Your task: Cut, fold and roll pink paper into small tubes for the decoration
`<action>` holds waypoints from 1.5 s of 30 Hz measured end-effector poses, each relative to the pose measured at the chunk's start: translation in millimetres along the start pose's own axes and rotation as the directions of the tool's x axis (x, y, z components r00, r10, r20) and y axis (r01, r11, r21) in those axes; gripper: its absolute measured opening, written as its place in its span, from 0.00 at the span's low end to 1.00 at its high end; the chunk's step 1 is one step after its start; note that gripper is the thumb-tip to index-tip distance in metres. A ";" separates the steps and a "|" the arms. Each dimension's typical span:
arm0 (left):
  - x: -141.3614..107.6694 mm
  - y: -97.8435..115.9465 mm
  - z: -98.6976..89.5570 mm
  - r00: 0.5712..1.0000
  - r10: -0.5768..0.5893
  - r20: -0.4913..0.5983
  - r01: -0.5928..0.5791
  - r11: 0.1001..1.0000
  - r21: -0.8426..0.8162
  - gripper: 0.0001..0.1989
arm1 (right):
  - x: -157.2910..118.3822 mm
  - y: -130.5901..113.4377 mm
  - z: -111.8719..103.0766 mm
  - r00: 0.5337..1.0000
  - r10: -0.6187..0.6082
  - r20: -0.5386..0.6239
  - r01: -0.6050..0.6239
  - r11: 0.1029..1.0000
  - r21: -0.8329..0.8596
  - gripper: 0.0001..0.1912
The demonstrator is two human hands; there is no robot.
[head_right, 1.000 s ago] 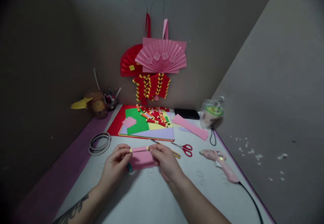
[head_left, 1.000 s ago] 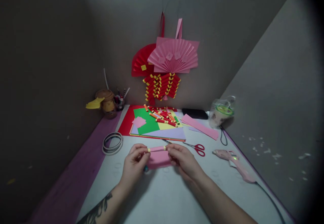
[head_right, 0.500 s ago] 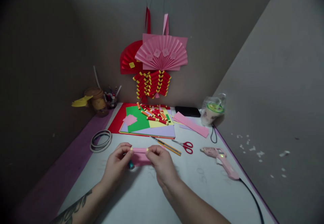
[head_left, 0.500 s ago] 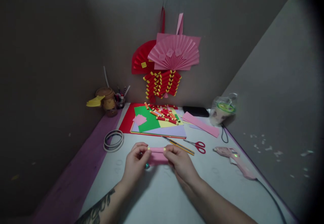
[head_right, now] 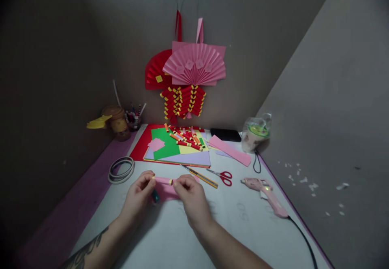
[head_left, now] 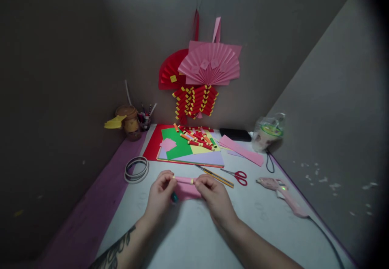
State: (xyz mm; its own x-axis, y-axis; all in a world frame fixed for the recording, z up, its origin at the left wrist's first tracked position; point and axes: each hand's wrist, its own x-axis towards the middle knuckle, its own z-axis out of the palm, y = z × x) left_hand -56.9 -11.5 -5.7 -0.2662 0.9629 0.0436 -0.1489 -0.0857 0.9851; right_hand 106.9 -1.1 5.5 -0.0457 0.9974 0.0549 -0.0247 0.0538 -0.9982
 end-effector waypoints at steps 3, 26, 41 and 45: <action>-0.4 2.0 2.3 0.977 -0.209 0.039 0.213 0.963 -0.168 0.16 | 0.6 0.1 -3.2 1.000 0.003 0.004 -0.003 1.000 0.004 0.16; -9.7 1.3 4.0 0.953 -0.145 0.265 0.185 0.974 -0.133 0.14 | 9.5 -22.3 -18.3 0.990 -0.107 -0.089 0.102 0.993 -0.062 0.11; -14.2 7.8 9.7 0.887 -0.369 0.278 0.460 0.758 -0.462 0.26 | -16.2 -8.3 0.2 0.917 -0.386 0.104 0.399 0.895 -0.200 0.03; -12.7 13.3 10.0 0.836 -0.469 0.283 0.545 0.654 -0.525 0.25 | -26.8 1.9 2.0 0.786 -0.564 0.253 0.618 0.731 -0.289 0.10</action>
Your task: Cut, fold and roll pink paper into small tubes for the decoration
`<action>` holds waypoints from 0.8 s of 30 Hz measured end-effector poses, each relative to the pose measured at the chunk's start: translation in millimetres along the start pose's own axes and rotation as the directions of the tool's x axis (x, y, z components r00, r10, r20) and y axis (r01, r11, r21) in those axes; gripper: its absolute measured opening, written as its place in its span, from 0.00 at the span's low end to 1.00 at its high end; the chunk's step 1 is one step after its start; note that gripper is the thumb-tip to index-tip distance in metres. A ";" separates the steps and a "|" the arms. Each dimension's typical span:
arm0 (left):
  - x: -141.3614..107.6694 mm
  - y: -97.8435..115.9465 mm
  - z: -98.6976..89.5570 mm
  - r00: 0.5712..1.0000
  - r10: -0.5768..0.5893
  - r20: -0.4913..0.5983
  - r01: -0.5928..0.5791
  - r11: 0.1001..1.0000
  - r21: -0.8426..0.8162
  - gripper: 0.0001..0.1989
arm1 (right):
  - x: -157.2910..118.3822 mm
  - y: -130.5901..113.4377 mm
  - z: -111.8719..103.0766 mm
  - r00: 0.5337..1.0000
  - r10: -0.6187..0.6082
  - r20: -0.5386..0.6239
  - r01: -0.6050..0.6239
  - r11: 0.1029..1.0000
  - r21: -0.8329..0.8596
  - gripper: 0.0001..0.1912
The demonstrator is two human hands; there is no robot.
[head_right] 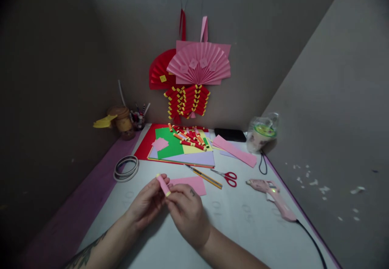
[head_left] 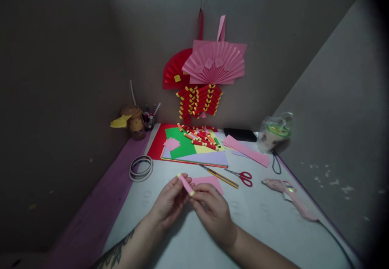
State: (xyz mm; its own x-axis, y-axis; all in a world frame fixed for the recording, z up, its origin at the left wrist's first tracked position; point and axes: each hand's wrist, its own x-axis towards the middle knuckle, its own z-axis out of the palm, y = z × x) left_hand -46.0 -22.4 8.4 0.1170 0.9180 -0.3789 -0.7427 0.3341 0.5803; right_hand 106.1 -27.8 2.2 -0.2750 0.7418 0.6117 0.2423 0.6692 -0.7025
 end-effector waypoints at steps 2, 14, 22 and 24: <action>1.9 3.4 -0.4 0.998 0.053 -0.020 -0.052 0.997 0.052 0.24 | -1.3 1.8 0.4 1.000 -0.011 0.021 0.012 1.000 -0.016 0.08; 5.7 -3.9 -8.7 0.956 0.220 0.193 -0.292 0.666 0.686 0.19 | 23.6 9.4 -13.5 0.971 0.239 -0.011 -0.239 0.969 -0.053 0.05; 3.4 -8.2 -11.4 0.895 0.330 0.299 -0.417 0.383 0.824 0.14 | 23.8 4.6 -12.7 0.954 0.290 0.071 -0.287 0.957 -0.051 0.07; 2.8 -7.8 -11.9 0.872 0.342 0.350 -0.458 0.316 0.831 0.13 | 25.0 4.0 -13.0 0.945 0.319 0.073 -0.317 0.948 -0.044 0.07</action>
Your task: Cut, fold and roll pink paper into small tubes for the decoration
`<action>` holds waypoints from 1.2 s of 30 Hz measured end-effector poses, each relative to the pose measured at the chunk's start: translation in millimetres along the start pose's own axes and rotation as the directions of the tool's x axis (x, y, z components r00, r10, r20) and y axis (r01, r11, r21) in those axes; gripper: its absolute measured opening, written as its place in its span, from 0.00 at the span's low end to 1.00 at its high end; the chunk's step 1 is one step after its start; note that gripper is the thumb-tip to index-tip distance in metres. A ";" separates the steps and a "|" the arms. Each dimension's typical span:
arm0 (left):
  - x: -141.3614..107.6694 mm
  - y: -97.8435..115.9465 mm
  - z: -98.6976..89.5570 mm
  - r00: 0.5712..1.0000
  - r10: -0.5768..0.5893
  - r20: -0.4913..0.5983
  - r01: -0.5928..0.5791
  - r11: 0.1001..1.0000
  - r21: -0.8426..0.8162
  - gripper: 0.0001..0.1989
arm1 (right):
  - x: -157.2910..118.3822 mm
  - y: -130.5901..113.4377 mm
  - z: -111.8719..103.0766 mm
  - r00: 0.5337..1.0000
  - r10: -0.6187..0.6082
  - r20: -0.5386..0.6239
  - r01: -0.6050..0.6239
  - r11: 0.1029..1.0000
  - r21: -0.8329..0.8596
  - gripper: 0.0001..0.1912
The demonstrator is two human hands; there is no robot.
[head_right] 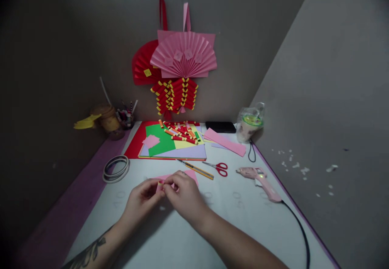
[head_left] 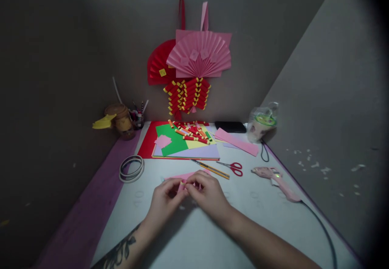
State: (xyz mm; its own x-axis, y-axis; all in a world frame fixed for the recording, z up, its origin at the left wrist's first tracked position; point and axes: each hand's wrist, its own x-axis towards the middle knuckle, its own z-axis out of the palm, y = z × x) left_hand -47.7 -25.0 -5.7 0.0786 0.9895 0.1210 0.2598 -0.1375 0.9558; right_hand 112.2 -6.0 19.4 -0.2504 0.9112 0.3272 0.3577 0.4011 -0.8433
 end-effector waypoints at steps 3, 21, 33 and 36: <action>-0.2 2.2 -0.5 0.999 0.032 0.038 -0.034 0.999 0.043 0.13 | 1.1 -0.4 -0.6 0.999 0.044 -0.001 -0.044 0.999 0.015 0.07; -2.2 -5.9 3.3 0.995 -0.088 0.041 0.088 0.996 0.020 0.25 | 4.7 -1.4 -7.2 0.996 0.082 0.036 -0.082 0.997 -0.003 0.09; -7.3 -0.6 0.0 0.976 0.205 0.077 -0.218 0.940 0.262 0.20 | 3.7 -3.9 -5.9 0.990 0.130 0.053 -0.129 0.991 -0.030 0.08; -6.5 0.8 0.2 0.971 0.223 0.086 -0.238 0.932 0.274 0.20 | 3.0 -3.3 -5.9 0.992 0.117 0.050 -0.115 0.993 -0.031 0.09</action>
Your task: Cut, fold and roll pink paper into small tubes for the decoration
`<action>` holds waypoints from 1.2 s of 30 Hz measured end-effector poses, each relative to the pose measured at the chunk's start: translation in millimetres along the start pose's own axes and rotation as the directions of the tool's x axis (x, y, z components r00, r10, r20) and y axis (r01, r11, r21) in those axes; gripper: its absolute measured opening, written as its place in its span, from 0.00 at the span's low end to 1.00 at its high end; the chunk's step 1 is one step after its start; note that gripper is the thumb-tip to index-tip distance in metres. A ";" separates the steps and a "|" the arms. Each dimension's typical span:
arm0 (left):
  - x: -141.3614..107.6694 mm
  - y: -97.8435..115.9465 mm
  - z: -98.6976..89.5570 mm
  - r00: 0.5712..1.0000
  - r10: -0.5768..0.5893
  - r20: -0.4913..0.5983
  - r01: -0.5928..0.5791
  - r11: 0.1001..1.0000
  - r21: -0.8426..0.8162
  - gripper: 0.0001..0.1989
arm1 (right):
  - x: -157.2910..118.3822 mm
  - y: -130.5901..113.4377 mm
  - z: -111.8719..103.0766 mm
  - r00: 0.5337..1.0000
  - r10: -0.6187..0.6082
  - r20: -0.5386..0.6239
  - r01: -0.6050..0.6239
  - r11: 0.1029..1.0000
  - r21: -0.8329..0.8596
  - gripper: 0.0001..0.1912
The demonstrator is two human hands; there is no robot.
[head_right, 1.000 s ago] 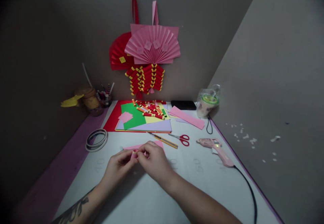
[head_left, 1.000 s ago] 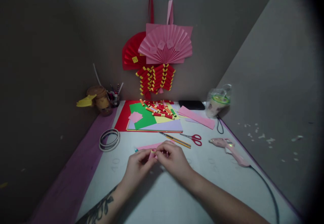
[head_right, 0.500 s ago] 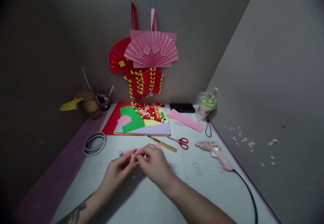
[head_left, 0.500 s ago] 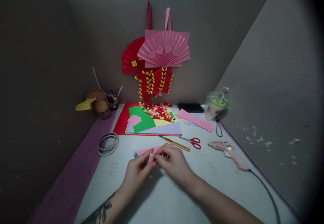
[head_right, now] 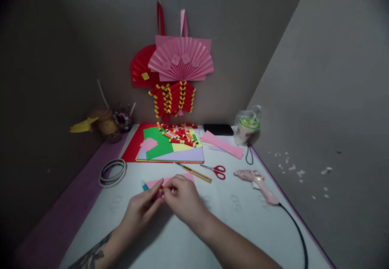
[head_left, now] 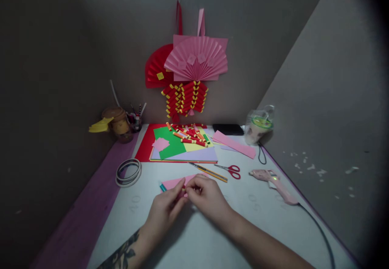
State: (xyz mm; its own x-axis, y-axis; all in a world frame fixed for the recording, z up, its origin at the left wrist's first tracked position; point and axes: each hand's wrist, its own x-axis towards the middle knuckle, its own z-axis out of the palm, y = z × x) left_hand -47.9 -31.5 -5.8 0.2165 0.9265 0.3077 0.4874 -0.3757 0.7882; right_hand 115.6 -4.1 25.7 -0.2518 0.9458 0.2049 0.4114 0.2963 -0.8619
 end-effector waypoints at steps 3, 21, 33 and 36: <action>0.4 -0.1 1.2 1.000 -0.025 0.001 0.025 1.000 -0.018 0.22 | 0.4 0.3 -0.3 1.000 0.002 0.000 -0.002 1.000 0.005 0.09; 8.7 9.0 3.1 0.861 -0.400 0.313 0.508 0.658 -0.556 0.41 | 5.6 -0.8 -4.8 0.993 0.096 0.072 -0.106 0.984 0.142 0.08; 10.3 8.2 -1.8 0.828 -0.377 0.416 0.554 0.432 -0.711 0.33 | 5.9 -6.4 -14.9 0.989 0.021 0.144 -0.040 0.991 0.131 0.09; 9.3 7.7 -1.7 0.829 -0.399 0.392 0.545 0.413 -0.730 0.38 | 5.9 -6.0 -18.7 0.994 -0.055 0.093 0.051 0.997 0.050 0.08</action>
State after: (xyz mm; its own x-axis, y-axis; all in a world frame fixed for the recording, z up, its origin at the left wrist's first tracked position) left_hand -43.5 -25.7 4.1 0.3167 0.9096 -0.2690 -0.2979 0.3646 0.8822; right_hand 128.0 2.2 40.7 -0.3544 0.9116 0.2082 0.3539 0.3369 -0.8725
